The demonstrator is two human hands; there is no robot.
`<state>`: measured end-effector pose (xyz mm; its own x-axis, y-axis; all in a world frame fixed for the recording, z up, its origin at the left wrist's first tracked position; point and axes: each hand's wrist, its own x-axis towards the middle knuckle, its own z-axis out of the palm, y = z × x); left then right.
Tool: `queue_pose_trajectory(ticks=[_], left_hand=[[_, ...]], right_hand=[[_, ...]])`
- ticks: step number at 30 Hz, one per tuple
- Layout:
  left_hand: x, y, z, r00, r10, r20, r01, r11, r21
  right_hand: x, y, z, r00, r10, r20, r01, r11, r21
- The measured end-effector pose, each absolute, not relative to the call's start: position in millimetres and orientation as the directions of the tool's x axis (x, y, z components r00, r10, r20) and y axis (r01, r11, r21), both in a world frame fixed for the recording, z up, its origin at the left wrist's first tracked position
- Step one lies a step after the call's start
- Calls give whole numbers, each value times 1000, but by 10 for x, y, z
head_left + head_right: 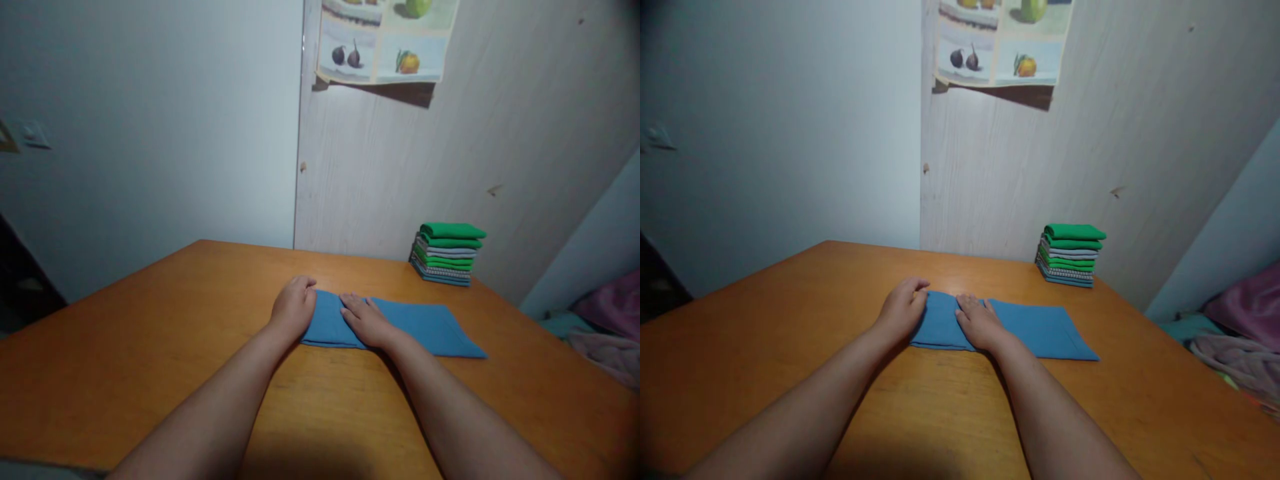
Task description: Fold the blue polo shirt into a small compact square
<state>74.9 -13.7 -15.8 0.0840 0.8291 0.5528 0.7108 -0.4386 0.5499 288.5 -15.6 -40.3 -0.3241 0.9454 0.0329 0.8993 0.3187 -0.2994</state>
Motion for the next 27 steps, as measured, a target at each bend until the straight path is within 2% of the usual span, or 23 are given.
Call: queue_pose_trajectory(ticks=[4,7,24,27], left_hand=[[909,-271,-240,432,764,479,671,-627,395],[970,-336,-318,575,703,418,608,-709,357],[942,-294,-405,643,733,222,687,-680,254],[957,-303,-400,659,721,214,680,-693,240]], right_hand=[[2875,-157,-391,-324,945,36,897,319,-307],[2867,-172,-367,-326,945,36,893,321,-316],[3028,-231,-219,-303,949,83,903,314,-294],[3379,-375,-171,-219,970,105,938,239,-252]])
